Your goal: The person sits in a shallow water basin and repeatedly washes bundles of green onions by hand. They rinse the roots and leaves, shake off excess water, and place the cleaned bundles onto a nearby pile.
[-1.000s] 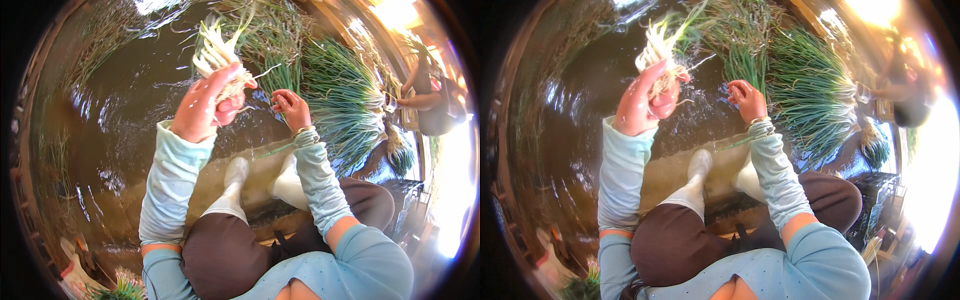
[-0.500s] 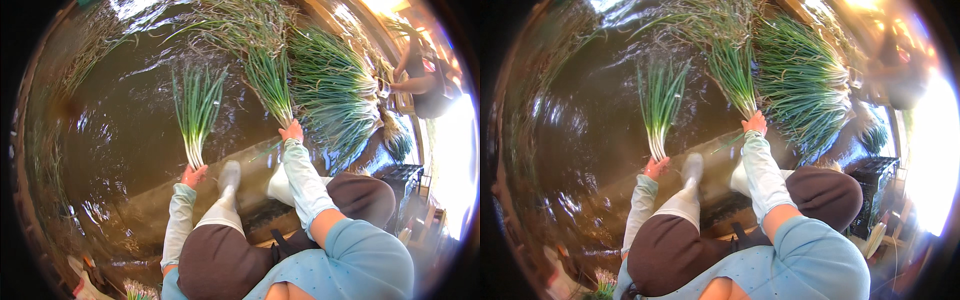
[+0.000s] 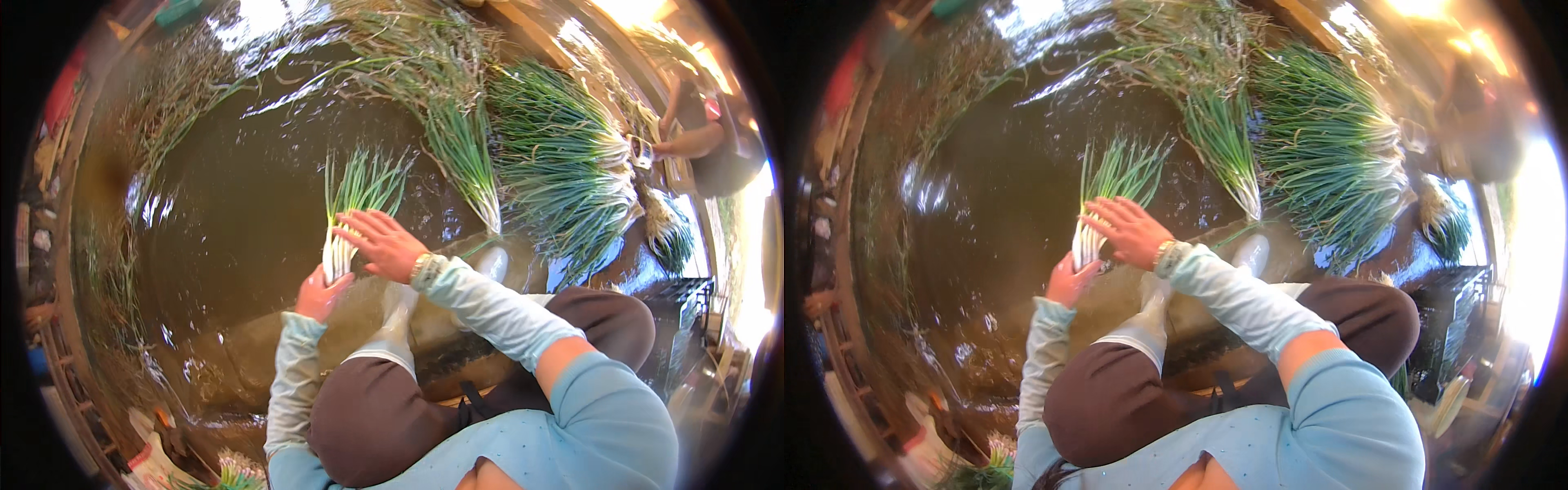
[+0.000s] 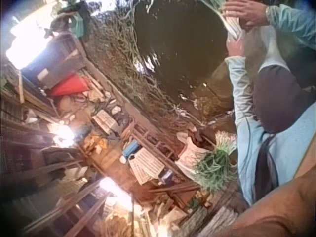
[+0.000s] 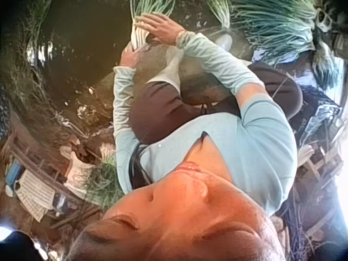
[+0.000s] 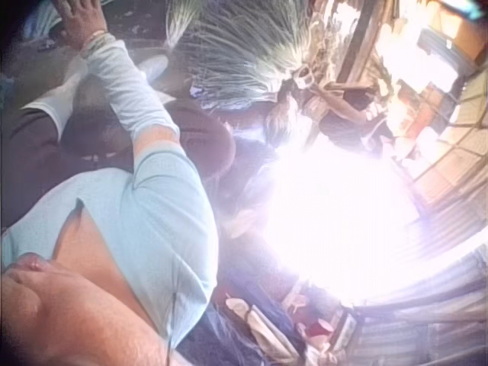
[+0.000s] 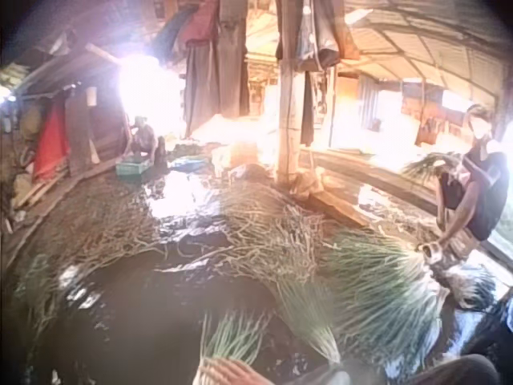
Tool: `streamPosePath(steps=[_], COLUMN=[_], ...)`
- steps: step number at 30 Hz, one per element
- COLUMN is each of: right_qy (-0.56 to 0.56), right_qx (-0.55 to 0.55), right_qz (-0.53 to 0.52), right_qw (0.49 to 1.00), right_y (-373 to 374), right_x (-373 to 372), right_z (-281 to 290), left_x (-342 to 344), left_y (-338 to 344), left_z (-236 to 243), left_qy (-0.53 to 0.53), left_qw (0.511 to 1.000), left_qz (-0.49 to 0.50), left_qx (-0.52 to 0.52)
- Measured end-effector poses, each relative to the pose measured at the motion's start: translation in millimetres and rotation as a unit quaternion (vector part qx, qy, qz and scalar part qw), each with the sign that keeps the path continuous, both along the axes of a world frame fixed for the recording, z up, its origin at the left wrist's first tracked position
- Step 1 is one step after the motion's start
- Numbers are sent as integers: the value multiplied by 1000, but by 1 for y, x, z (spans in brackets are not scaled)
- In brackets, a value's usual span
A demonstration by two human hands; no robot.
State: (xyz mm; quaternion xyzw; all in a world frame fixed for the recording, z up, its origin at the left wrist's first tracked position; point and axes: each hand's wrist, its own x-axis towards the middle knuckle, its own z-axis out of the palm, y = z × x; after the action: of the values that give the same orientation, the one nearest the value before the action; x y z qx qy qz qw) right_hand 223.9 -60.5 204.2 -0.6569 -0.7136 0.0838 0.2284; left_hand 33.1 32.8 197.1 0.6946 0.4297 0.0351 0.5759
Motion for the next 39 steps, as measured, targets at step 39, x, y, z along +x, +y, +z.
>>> streamPosePath(steps=[39], right_qy=[-234], right_qx=[-226], right_qz=[-660], right_qw=[677], right_y=[-596], right_x=[8], right_z=[86], left_x=[53], left_y=[71], left_z=[-4], left_qy=[193], left_qw=[786], left_qz=[-482], left_qx=[336])
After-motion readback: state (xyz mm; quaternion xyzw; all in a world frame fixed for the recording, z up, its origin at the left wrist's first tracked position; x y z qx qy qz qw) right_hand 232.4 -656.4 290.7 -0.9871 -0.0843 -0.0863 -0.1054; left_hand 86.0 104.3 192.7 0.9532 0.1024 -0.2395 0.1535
